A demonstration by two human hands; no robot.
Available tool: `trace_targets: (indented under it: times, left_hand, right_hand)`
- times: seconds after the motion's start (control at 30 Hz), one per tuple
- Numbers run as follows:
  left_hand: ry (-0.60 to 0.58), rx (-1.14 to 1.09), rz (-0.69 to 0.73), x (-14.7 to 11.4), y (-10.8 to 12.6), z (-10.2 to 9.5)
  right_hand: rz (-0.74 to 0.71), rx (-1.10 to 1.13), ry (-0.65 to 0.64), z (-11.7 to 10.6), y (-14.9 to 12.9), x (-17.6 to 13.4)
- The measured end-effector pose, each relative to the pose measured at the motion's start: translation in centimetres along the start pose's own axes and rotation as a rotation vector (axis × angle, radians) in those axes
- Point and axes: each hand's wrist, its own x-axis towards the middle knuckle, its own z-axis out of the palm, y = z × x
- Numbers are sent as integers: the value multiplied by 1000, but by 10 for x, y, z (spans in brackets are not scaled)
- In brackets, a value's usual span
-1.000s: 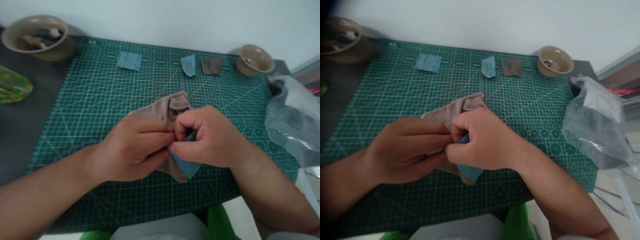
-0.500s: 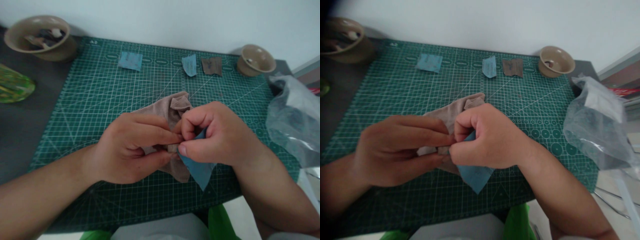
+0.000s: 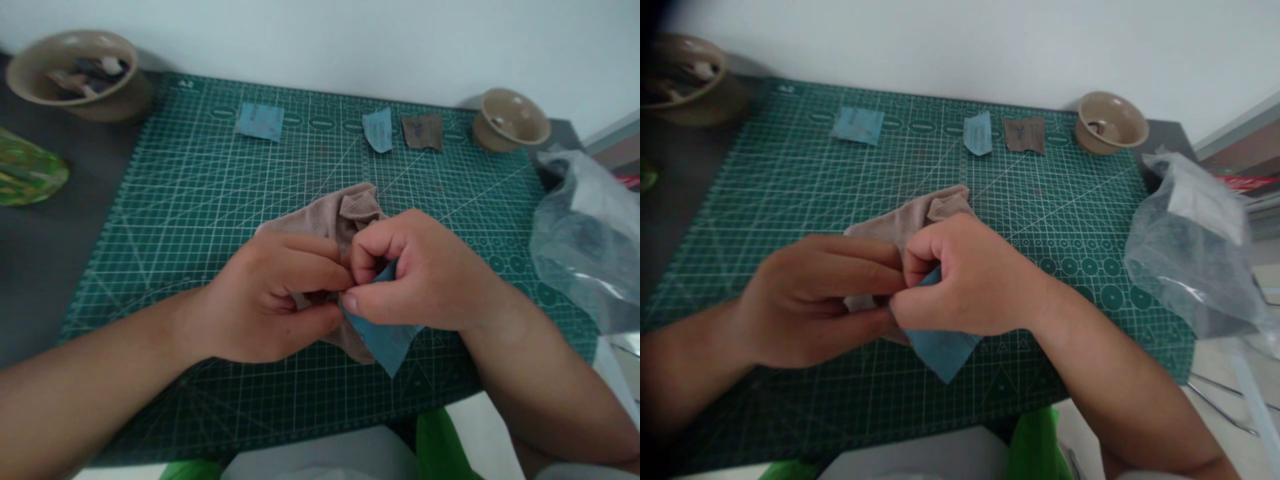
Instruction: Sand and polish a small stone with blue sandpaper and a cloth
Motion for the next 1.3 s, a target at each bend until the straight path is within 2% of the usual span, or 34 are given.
trace_targets:
  times: [0.13, 0.3, 0.4, 0.57, 0.73, 0.87, 0.97, 1.1, 1.3]
  left_hand:
    - [34, -17, -10, 0, 0, 0]
    - [0, -9, 13, 0, 0, 0]
    - [36, -50, -13, -1, 0, 0]
    - [-7, 73, 29, 1, 0, 1]
    - [47, -25, -16, 1, 2, -1]
    - [10, 35, 30, 1, 1, -1]
    - [34, 16, 61, 1, 2, -2]
    - [46, -46, 24, -1, 6, -5]
    - [77, -101, 9, -5, 11, -5]
  right_hand:
    - [16, 32, 10, -1, 1, 0]
    - [-8, 7, -5, 0, 0, -1]
    - [-9, 21, 13, 1, 1, -1]
    - [-25, -74, 30, 3, 3, 1]
    - [6, 27, 34, 1, 1, -1]
    - [32, 8, 23, 1, 1, -1]
    - [47, 90, 2, -1, 1, -1]
    - [68, 249, -29, -6, 1, -5]
    - [76, 373, -88, -9, 2, -8]
